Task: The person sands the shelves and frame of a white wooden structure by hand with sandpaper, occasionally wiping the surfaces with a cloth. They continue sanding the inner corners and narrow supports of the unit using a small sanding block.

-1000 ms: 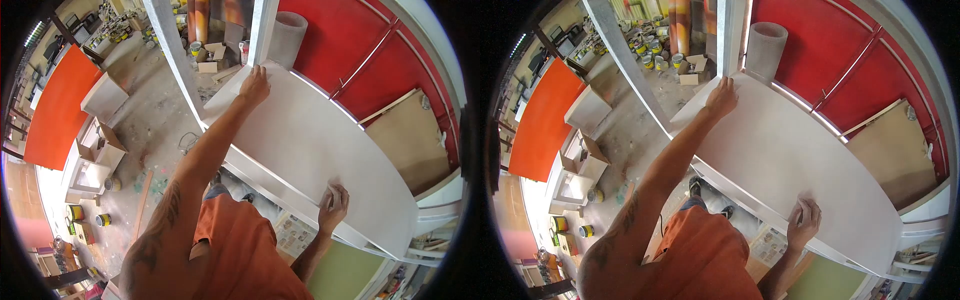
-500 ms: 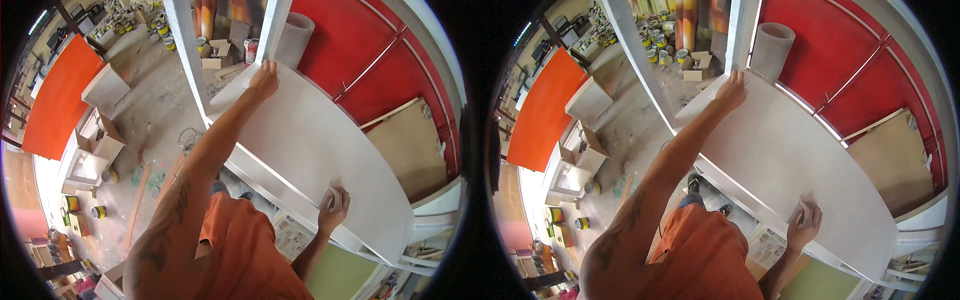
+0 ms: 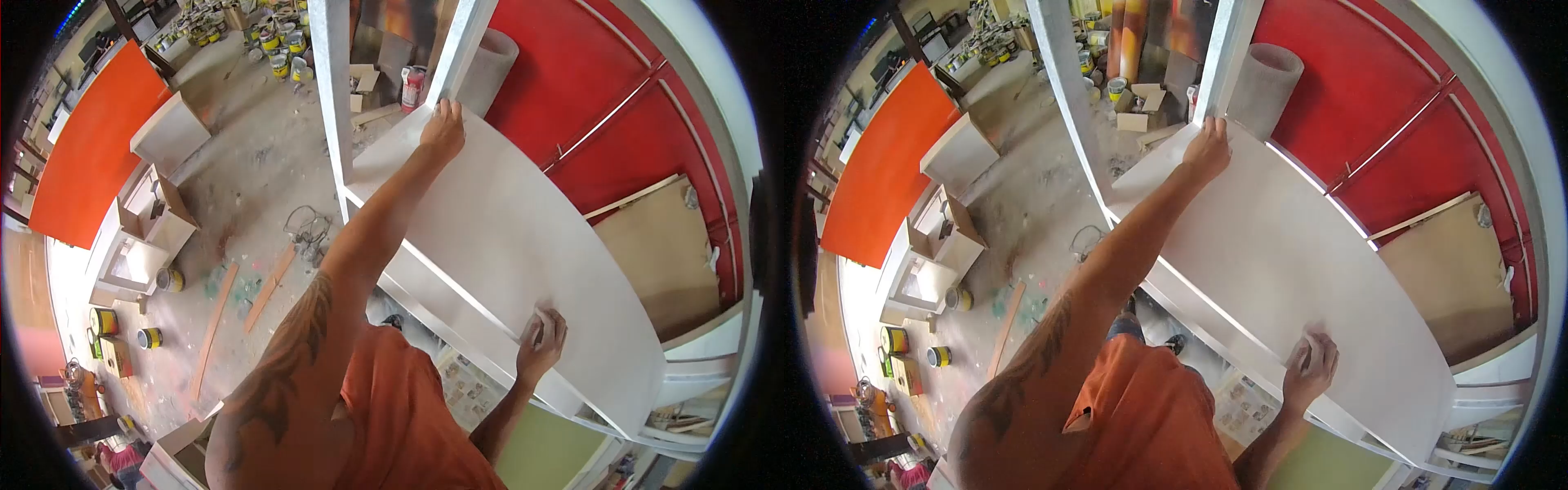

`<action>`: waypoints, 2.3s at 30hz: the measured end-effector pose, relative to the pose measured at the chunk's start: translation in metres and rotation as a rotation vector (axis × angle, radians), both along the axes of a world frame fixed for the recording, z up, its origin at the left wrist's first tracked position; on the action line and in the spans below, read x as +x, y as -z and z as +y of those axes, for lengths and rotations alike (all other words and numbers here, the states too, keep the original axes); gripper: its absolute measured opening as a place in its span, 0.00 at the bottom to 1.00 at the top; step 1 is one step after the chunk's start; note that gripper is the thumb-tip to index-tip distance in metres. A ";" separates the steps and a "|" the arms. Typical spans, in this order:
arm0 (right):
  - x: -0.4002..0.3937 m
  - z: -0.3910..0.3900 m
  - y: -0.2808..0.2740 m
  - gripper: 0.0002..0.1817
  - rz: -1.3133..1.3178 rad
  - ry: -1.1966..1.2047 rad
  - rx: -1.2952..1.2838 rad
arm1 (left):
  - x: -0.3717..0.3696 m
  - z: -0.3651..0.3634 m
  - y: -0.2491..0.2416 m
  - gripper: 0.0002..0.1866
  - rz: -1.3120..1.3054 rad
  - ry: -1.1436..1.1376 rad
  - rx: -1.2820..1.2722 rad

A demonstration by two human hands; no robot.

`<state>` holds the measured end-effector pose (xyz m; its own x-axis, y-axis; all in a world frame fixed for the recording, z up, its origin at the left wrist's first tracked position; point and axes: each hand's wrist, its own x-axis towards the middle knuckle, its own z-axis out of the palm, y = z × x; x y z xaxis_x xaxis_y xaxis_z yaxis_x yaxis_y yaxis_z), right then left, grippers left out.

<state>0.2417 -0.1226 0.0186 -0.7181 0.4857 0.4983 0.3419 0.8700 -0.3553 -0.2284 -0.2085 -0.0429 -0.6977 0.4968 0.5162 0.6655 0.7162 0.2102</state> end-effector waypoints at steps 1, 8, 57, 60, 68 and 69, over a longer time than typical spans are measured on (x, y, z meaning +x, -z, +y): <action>0.001 -0.002 -0.001 0.09 -0.008 -0.001 0.000 | 0.005 -0.005 0.005 0.19 -0.008 -0.001 0.000; -0.003 0.000 -0.002 0.10 -0.004 0.023 -0.006 | 0.033 -0.030 -0.018 0.22 -0.092 0.057 0.015; -0.279 -0.135 0.000 0.48 -0.379 -0.870 0.205 | 0.212 -0.283 -0.105 0.11 -0.656 0.210 0.558; -0.271 -0.126 -0.021 0.54 -0.475 -1.008 0.203 | 0.214 -0.315 -0.097 0.11 -0.740 0.192 0.723; -0.337 -0.147 -0.020 0.48 -0.433 -1.358 0.283 | 0.126 -0.236 -0.174 0.29 -0.086 0.254 1.032; -0.335 -0.145 -0.017 0.48 -0.443 -1.376 0.284 | 0.116 -0.229 -0.178 0.29 -0.086 0.234 1.038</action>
